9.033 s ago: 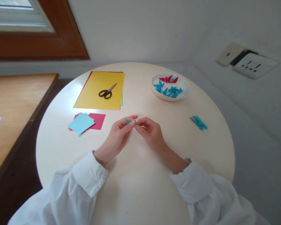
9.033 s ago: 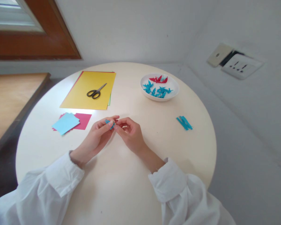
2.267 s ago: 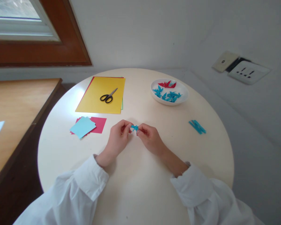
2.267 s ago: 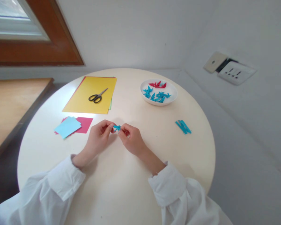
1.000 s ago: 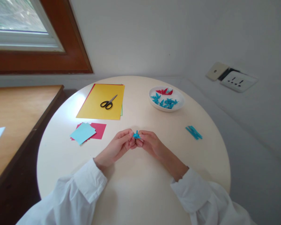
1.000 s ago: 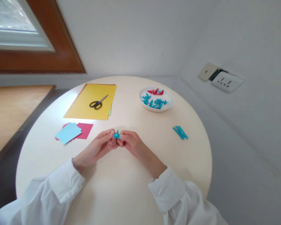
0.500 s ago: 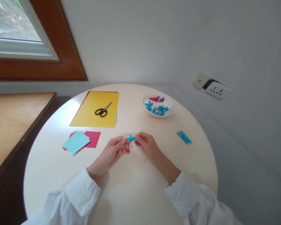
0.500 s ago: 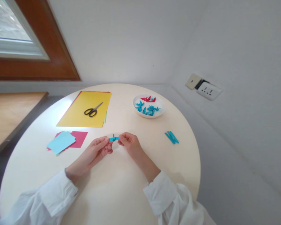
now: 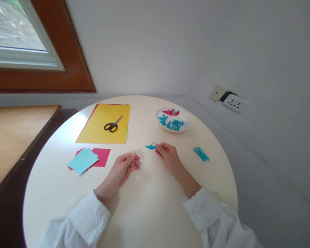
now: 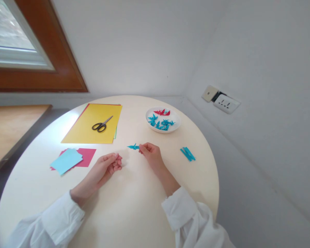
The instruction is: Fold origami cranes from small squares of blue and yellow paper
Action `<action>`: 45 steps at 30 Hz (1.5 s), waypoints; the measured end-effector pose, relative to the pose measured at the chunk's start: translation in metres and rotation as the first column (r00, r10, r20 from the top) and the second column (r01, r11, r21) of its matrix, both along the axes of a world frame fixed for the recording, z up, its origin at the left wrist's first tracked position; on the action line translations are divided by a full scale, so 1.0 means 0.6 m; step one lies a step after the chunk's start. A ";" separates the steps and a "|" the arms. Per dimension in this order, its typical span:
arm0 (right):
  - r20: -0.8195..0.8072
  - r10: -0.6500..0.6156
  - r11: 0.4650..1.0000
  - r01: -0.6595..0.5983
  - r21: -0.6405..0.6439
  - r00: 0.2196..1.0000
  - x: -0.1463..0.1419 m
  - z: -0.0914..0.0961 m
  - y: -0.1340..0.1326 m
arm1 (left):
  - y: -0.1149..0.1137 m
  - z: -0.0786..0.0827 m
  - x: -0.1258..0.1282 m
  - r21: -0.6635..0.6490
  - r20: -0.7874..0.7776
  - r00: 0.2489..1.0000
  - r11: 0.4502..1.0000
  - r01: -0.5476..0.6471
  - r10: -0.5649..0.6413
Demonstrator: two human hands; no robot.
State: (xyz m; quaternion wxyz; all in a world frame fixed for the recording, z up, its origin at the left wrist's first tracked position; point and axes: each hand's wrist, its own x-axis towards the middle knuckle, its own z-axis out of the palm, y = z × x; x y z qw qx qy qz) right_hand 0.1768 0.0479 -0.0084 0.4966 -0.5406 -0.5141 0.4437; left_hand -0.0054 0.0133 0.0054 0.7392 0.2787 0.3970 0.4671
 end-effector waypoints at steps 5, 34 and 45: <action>0.157 -0.208 0.977 0.199 0.071 0.965 0.063 -0.006 0.041 | 0.001 -0.001 -0.001 -0.038 0.014 1.000 0.999 -0.018 0.018; 0.508 -0.456 0.889 0.346 0.300 0.731 0.123 -0.035 0.078 | 0.004 0.002 -0.001 -0.051 -0.002 1.000 0.999 -0.004 0.004; 0.346 -0.583 0.735 0.295 0.611 0.736 0.107 -0.015 0.045 | 0.016 0.018 -0.018 0.275 -0.340 0.899 0.943 -0.186 0.277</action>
